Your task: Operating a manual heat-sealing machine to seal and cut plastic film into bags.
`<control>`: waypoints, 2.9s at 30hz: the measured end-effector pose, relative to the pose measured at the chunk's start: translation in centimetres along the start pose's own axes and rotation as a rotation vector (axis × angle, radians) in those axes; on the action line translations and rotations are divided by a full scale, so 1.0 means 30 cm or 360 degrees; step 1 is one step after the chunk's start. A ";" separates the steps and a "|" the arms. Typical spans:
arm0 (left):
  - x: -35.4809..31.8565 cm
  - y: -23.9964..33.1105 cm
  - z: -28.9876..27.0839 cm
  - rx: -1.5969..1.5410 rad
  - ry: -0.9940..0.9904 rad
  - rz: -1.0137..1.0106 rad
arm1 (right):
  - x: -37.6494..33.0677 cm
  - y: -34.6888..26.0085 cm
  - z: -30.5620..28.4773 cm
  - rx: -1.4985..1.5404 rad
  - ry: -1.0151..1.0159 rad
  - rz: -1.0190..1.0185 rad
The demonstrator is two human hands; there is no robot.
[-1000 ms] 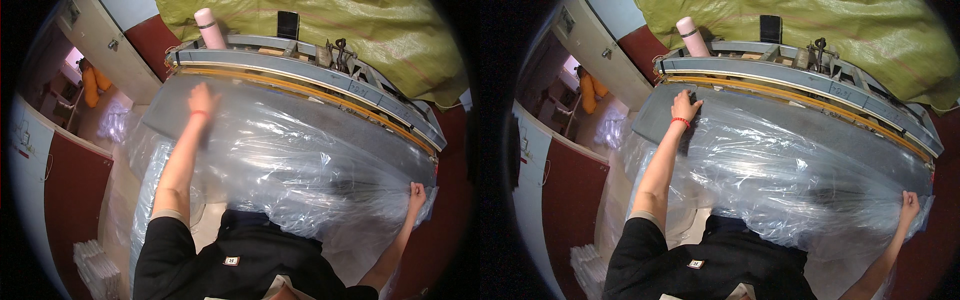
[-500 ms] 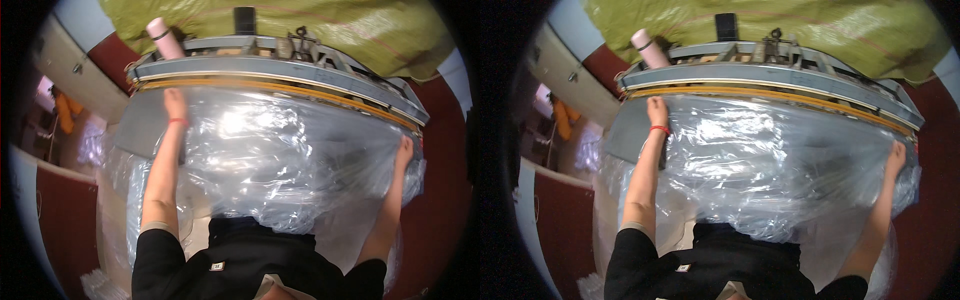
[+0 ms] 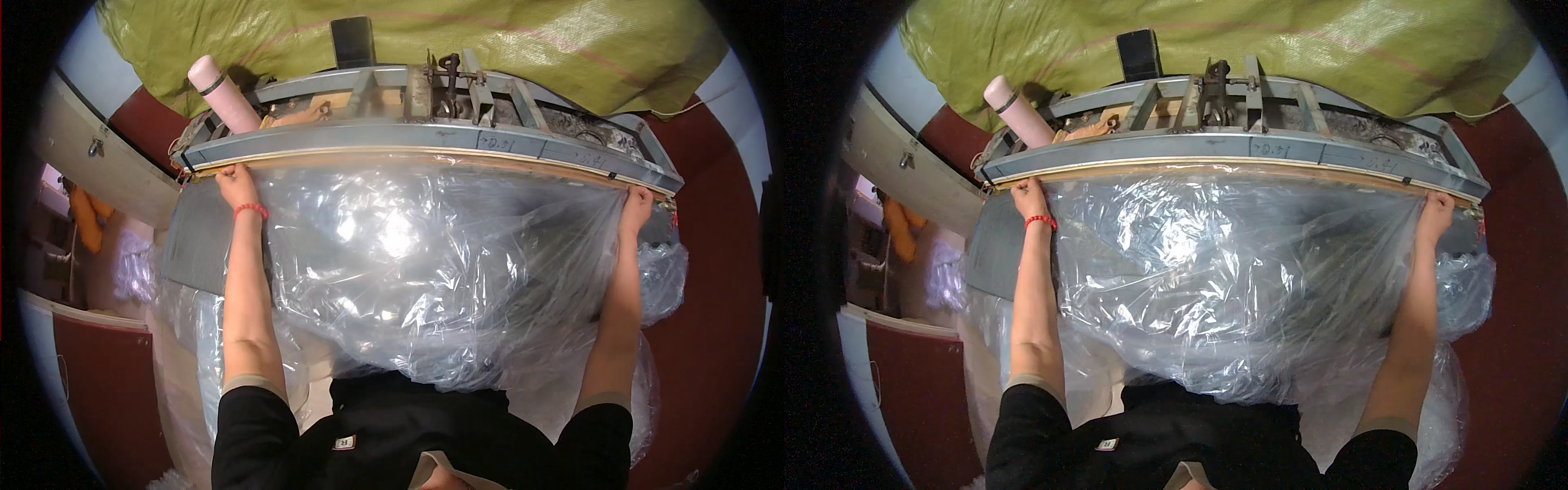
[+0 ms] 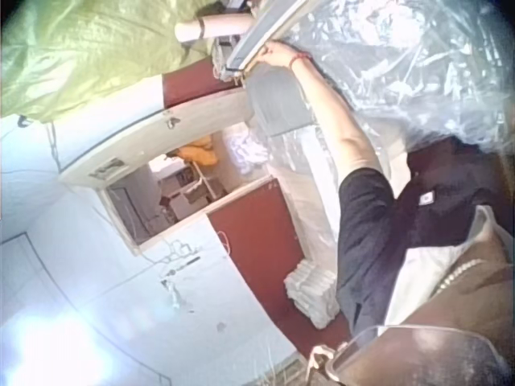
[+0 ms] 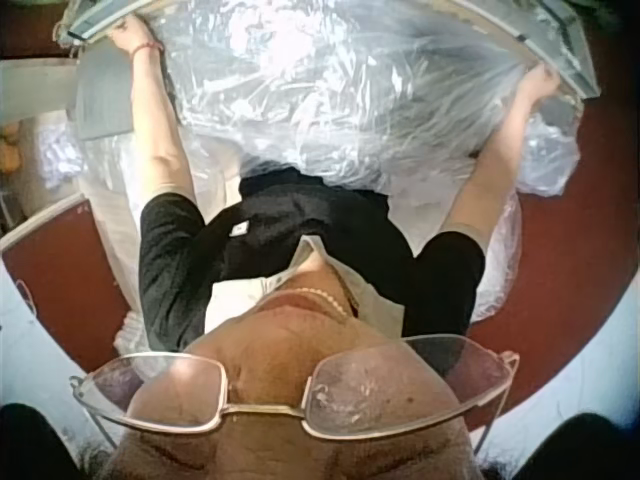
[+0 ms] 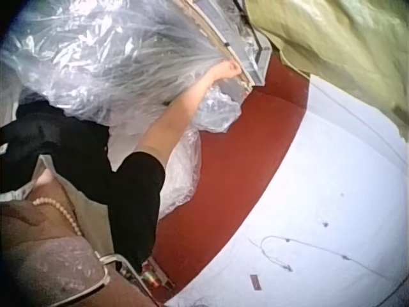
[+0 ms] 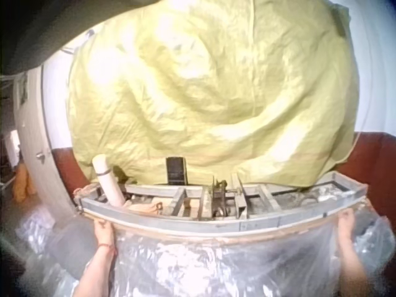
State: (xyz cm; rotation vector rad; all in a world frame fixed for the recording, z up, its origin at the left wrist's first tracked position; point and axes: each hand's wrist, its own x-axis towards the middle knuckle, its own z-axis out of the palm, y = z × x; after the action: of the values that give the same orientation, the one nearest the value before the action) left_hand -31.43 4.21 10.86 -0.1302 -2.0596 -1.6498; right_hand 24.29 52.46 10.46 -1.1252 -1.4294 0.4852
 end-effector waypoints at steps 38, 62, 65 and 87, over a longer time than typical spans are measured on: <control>-0.641 0.639 -0.398 -0.0743 -0.2076 0.0316 | -0.639 -0.988 -0.077 0.0626 -0.1672 -0.0831; 0.204 0.207 -0.877 0.1235 0.0697 0.1450 | -0.035 0.083 -0.509 -0.0758 0.0013 -0.0296; 0.109 0.133 -0.686 0.0685 -0.0118 0.0855 | 0.002 0.141 -0.591 -0.1112 0.0037 -0.0120; 0.475 -0.282 -0.856 0.0409 -0.0063 0.0497 | 0.164 0.175 -0.682 -0.1704 -0.0601 0.0115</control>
State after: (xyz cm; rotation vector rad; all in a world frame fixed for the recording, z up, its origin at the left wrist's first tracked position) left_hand -38.90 -25.32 13.23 -0.3778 -2.1330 -1.1966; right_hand 45.81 52.53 13.18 -1.9974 -2.0622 -0.0842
